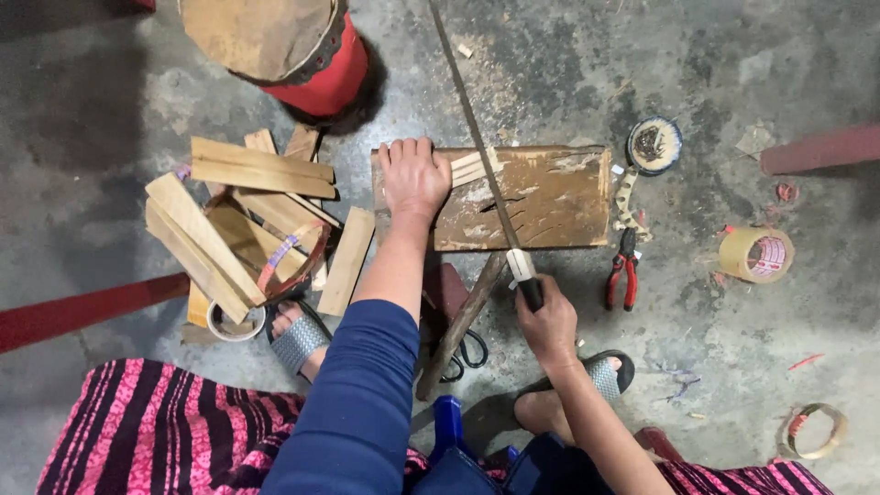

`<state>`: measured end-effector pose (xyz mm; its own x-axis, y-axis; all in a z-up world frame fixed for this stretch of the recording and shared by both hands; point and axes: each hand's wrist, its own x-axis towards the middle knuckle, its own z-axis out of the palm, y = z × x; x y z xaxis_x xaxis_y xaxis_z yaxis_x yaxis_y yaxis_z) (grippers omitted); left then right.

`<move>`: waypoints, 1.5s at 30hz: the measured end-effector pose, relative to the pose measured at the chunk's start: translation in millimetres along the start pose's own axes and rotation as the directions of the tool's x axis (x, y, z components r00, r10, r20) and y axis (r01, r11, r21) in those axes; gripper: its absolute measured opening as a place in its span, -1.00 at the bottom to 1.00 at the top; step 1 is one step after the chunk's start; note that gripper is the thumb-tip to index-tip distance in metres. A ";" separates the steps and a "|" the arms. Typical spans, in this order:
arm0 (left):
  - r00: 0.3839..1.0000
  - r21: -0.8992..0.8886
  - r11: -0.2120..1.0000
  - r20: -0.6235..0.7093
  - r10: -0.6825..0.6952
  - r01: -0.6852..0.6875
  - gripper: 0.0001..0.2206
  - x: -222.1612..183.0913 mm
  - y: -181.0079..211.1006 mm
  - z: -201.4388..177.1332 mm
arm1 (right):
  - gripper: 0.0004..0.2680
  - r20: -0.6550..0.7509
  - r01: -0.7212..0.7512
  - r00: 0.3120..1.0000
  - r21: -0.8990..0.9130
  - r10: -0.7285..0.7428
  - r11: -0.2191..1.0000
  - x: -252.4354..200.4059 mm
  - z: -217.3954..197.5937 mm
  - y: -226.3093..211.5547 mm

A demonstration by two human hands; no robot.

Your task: Sanding a wooden block with sandpaper and then cutting it with a hand saw in a workshop.

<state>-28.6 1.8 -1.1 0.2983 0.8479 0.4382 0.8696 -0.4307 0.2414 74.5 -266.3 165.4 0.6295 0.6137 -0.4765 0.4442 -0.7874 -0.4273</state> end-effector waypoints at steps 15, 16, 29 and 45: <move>1.000 -0.009 1.000 -0.014 0.005 -0.005 -0.85 -2.2 0.5 6.3 | -0.79 0.020 -0.029 0.999 -0.056 0.031 0.998 -1.7 8.5 19.0; 1.000 -0.005 1.000 -0.006 0.005 -0.005 -0.84 -1.5 0.3 5.2 | -0.78 0.016 -0.023 1.000 -0.084 0.025 0.996 -1.3 9.5 20.4; 0.999 0.014 1.000 0.041 -0.004 0.003 -0.84 -0.2 -0.1 2.6 | -0.83 0.030 -0.036 0.999 0.061 0.034 0.998 -1.0 8.7 11.8; 0.998 0.013 1.000 -0.057 0.025 -0.024 -0.85 -2.6 -0.6 0.2 | -0.78 0.072 -0.034 0.997 0.004 0.033 0.999 3.8 -0.5 -21.3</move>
<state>-29.8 -0.1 -2.6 0.2969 0.8178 0.4930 0.8672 -0.4470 0.2193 67.8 -247.2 173.1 0.5966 0.5897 -0.5444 0.4203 -0.8074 -0.4141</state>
